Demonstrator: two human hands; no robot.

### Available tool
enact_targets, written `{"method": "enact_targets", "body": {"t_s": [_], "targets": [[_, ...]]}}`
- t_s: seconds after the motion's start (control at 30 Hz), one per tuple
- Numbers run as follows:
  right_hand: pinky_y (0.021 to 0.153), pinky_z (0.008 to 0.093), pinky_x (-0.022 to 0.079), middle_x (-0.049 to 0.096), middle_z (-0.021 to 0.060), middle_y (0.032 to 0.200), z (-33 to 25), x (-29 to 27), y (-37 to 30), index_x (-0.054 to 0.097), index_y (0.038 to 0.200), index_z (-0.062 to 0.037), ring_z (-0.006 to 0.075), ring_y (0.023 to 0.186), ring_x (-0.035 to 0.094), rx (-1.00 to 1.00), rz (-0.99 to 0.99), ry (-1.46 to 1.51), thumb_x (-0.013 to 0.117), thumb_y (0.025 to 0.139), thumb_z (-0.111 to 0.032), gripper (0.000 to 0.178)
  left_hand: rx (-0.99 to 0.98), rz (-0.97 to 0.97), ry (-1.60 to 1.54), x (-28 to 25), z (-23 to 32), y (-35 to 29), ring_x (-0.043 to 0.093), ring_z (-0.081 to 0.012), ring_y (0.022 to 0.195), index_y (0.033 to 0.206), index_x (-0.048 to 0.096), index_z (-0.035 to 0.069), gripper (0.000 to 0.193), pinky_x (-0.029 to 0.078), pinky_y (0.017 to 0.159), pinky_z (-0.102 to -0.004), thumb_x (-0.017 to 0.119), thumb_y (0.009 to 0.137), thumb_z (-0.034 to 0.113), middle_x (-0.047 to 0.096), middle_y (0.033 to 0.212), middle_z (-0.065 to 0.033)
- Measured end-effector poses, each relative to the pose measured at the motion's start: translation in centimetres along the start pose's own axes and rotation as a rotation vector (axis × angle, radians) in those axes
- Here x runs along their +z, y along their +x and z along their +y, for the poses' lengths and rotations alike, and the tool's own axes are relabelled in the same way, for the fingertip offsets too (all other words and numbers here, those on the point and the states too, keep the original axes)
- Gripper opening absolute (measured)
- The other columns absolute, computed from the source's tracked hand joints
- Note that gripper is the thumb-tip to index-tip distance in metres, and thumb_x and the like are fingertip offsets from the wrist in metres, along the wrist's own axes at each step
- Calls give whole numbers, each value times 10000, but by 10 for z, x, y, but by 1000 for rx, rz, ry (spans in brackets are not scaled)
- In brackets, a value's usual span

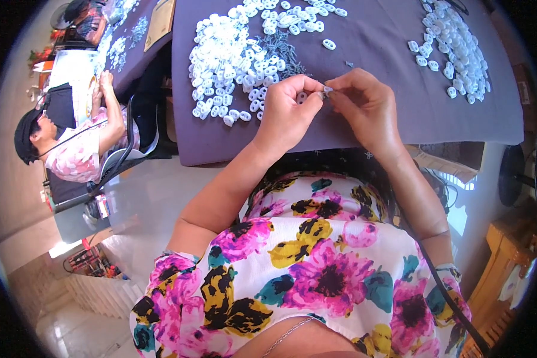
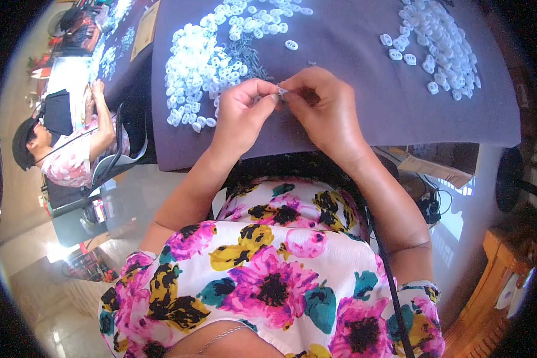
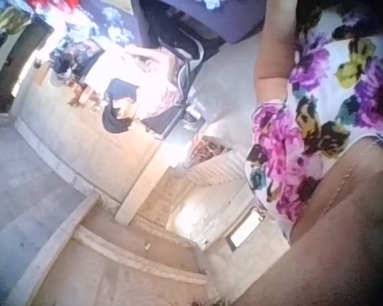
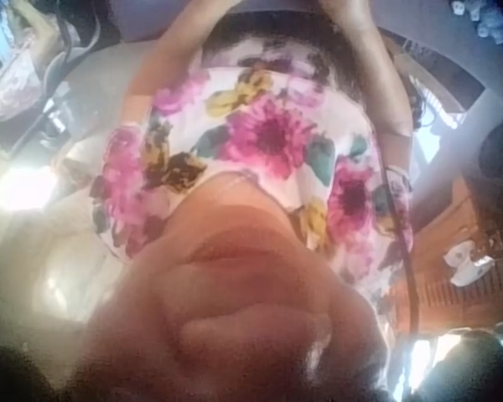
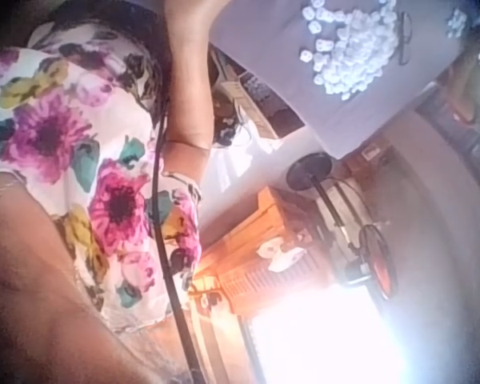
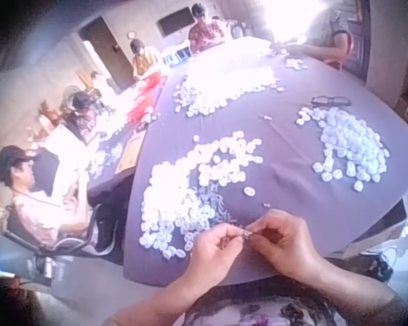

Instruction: The person assembles plastic cord locks by hand, inserting small components into the toggle pieces and pressing the parts together.

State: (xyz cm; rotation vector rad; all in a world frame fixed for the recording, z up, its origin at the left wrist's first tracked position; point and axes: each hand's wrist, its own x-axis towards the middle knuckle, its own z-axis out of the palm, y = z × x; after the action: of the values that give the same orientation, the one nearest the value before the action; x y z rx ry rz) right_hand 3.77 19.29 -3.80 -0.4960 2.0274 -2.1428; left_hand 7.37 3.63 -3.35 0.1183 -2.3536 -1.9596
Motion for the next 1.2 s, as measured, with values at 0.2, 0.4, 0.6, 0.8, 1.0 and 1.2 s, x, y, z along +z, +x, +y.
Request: {"method": "enact_targets", "body": {"t_s": [0.2,0.4,0.6,0.8,1.0,1.2], "targets": [[600,288,474,600,123,775,-1,3,1,646,851,3,192,673,608,-181,40,-286,640,746,54,117,-34,-63,76,-3,0,2,567,-50,720,902,643,-26,96,447,645,-193,577,841,9,644,807,-18],[595,265,478,629,95,792,8,0,3,636,845,14,151,654,598,-111,48,-164,634,783,33,64,-54,-65,70,-2,4,6,543,-38,675,870,647,-37,108,428,573,-203,594,838,51,645,752,-22],[606,230,487,644,65,784,10,-13,10,624,885,23,107,653,602,61,-41,206,621,827,2,62,-121,-126,38,-4,21,8,553,-50,687,1029,643,-38,195,444,598,-199,570,866,41,667,823,-39],[617,242,507,638,72,798,0,-21,14,612,944,25,124,684,614,187,-34,437,604,855,-28,104,-212,-223,-305,-16,29,7,622,-155,818,1262,516,-20,422,501,759,-253,519,840,-17,614,1124,-130],[629,239,505,638,71,817,0,-24,16,613,955,20,130,696,616,204,-69,468,605,865,-40,108,-250,-178,-277,-10,40,2,645,-250,992,1285,481,-28,405,521,821,-297,508,883,5,602,1172,-169],[665,233,509,643,65,847,-6,-18,12,608,947,17,118,727,624,131,-52,431,595,870,-12,83,-214,-250,-226,-15,38,2,668,-233,905,1280,468,-21,373,522,790,-293,507,918,59,640,1093,-158]]}}
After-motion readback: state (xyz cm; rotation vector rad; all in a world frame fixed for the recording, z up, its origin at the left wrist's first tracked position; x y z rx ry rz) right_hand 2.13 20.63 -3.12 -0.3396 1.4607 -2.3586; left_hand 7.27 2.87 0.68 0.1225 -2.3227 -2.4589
